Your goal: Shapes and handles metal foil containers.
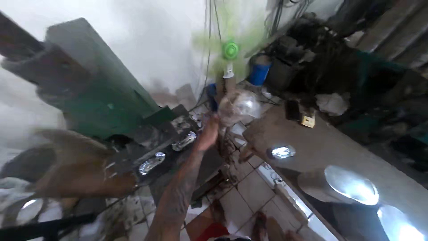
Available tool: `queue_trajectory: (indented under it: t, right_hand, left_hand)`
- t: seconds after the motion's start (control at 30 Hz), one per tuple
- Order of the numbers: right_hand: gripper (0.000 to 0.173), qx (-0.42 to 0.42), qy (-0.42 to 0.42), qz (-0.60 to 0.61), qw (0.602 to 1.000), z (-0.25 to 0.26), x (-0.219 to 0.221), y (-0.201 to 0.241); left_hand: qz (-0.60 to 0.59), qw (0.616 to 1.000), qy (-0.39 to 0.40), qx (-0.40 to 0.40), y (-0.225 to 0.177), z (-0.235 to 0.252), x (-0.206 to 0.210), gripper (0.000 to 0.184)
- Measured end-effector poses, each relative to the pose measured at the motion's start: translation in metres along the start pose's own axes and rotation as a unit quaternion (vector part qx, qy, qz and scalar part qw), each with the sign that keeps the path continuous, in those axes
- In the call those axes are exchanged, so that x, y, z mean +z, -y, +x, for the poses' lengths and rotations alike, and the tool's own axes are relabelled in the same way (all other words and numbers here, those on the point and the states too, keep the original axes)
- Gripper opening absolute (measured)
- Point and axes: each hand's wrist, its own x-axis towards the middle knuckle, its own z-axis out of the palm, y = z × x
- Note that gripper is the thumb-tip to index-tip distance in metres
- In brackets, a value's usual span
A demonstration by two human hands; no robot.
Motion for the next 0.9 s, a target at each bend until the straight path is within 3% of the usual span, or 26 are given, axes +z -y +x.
queue_trajectory:
  t: [0.07,0.13,0.23,0.3,0.37,0.4,0.47,0.53,0.63,0.7,0.8,0.87,0.9]
  right_hand:
    - [0.03,0.004,-0.039,0.019,0.999,0.046,0.01,0.031]
    - [0.03,-0.038,-0.08,0.03,0.996,0.097,0.025,0.071]
    - [0.025,-0.223,-0.104,-0.062,0.967,0.156,0.053,0.164]
    - [0.024,-0.404,-0.086,-0.183,0.892,0.185,0.078,0.221]
    - [0.024,-0.562,-0.026,-0.285,0.776,0.217,0.102,0.267]
    - [0.023,-0.599,0.02,-0.33,0.73,0.234,0.113,0.289]
    - [0.028,-0.565,0.137,-0.42,0.697,0.265,0.132,0.33]
    - [0.036,-0.465,0.227,-0.463,0.72,0.276,0.162,0.358]
    - [0.041,-0.398,0.276,-0.421,0.767,0.245,0.236,0.381]
    - [0.04,-0.378,0.299,-0.443,0.756,0.218,0.28,0.399]
    - [0.038,-0.408,0.331,-0.504,0.685,0.215,0.278,0.416]
    - [0.042,-0.421,0.376,-0.563,0.604,0.218,0.232,0.42]
    - [0.047,-0.396,0.402,-0.583,0.585,0.215,0.2,0.429]
  left_hand:
    - [0.194,0.978,0.038,-0.068,0.056,-0.017,-0.028,0.064]
    - [0.265,0.948,0.094,-0.147,0.097,-0.031,-0.071,0.063]
    - [0.249,0.931,0.236,-0.124,0.088,-0.073,-0.127,0.058]
    - [0.285,0.903,0.306,-0.103,0.09,-0.103,-0.153,0.057]
    - [0.342,0.876,0.33,-0.086,0.123,-0.118,-0.18,0.048]
    - [0.36,0.868,0.334,-0.072,0.138,-0.124,-0.191,0.043]
    - [0.382,0.859,0.335,-0.068,0.133,-0.139,-0.2,0.041]
    - [0.363,0.869,0.334,-0.05,0.098,-0.167,-0.197,0.04]
    - [0.203,0.925,0.315,0.061,0.068,-0.222,-0.179,0.025]
    - [0.102,0.935,0.315,0.129,0.063,-0.248,-0.154,0.021]
    - [0.027,0.946,0.303,0.114,0.056,-0.266,-0.129,0.032]
    - [-0.039,0.949,0.311,0.045,0.06,-0.275,-0.115,0.052]
    - [-0.057,0.95,0.307,0.022,0.056,-0.277,-0.111,0.048]
